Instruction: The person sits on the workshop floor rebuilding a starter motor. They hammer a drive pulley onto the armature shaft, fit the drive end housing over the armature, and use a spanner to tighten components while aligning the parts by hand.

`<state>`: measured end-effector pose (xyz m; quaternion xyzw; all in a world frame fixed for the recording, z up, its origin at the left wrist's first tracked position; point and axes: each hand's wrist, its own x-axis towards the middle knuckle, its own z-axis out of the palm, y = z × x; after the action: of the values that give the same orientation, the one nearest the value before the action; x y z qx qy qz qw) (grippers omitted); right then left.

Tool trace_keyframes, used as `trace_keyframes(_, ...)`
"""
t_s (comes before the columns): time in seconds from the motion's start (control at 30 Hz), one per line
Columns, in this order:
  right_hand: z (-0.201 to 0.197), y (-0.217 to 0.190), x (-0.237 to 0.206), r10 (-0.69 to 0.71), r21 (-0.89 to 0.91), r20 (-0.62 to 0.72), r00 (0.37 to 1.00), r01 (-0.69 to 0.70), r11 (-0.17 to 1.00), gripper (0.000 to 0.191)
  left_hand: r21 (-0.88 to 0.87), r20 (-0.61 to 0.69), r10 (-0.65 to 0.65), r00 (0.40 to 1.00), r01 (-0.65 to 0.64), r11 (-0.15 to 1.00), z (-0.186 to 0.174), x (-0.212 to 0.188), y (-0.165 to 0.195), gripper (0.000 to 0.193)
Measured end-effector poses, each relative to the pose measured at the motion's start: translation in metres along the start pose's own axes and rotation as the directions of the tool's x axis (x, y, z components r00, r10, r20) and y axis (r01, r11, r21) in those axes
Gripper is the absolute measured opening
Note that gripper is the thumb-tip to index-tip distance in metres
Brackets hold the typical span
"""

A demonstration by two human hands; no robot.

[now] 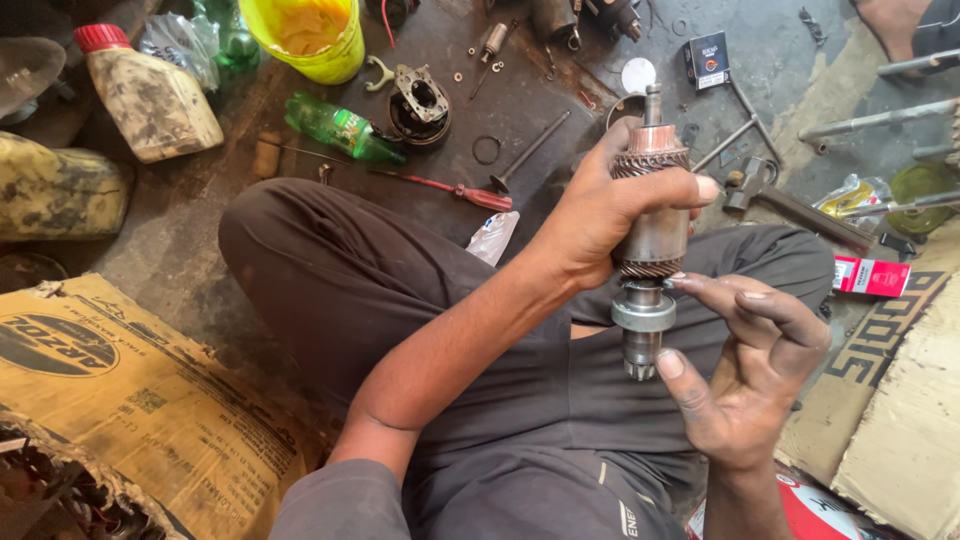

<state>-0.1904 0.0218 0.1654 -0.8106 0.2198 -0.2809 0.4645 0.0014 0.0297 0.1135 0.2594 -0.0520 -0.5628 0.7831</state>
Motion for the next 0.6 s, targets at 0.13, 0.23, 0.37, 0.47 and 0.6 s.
trace_keyframes(0.13, 0.009, -0.014, 0.0, 0.06, -0.019, -0.009, 0.998, -0.06, 0.998, 0.068, 0.006, -0.015, 0.027, 1.0, -0.027, 1.0, 0.002, -0.002, 0.002, 0.052)
trace_keyframes(0.23, 0.01, -0.025, 0.001, -0.101, -0.704, 0.151, 0.983, 0.179, 0.687, 0.066, 0.091, -0.066, 0.107, 0.992, -0.101, 0.991, 0.004, -0.003, -0.001, 0.056)
trace_keyframes(0.37, 0.001, -0.026, 0.012, -0.161, -0.759, 0.366, 0.917, 0.394, 0.519, 0.053, 0.206, -0.088, 0.21, 0.974, -0.188, 0.96, 0.002, -0.003, -0.006, 0.059)
trace_keyframes(0.47, -0.019, -0.022, 0.025, -0.151, -0.701, 0.515, 0.844, 0.516, 0.493, 0.052, 0.161, -0.081, 0.144, 0.986, -0.13, 0.978, -0.001, -0.001, -0.005, 0.058)
trace_keyframes(0.6, -0.038, -0.02, 0.03, -0.142, -0.668, 0.59, 0.795, 0.579, 0.468, 0.049, 0.161, -0.029, 0.132, 0.991, -0.126, 0.979, 0.0, -0.001, -0.005, 0.057)
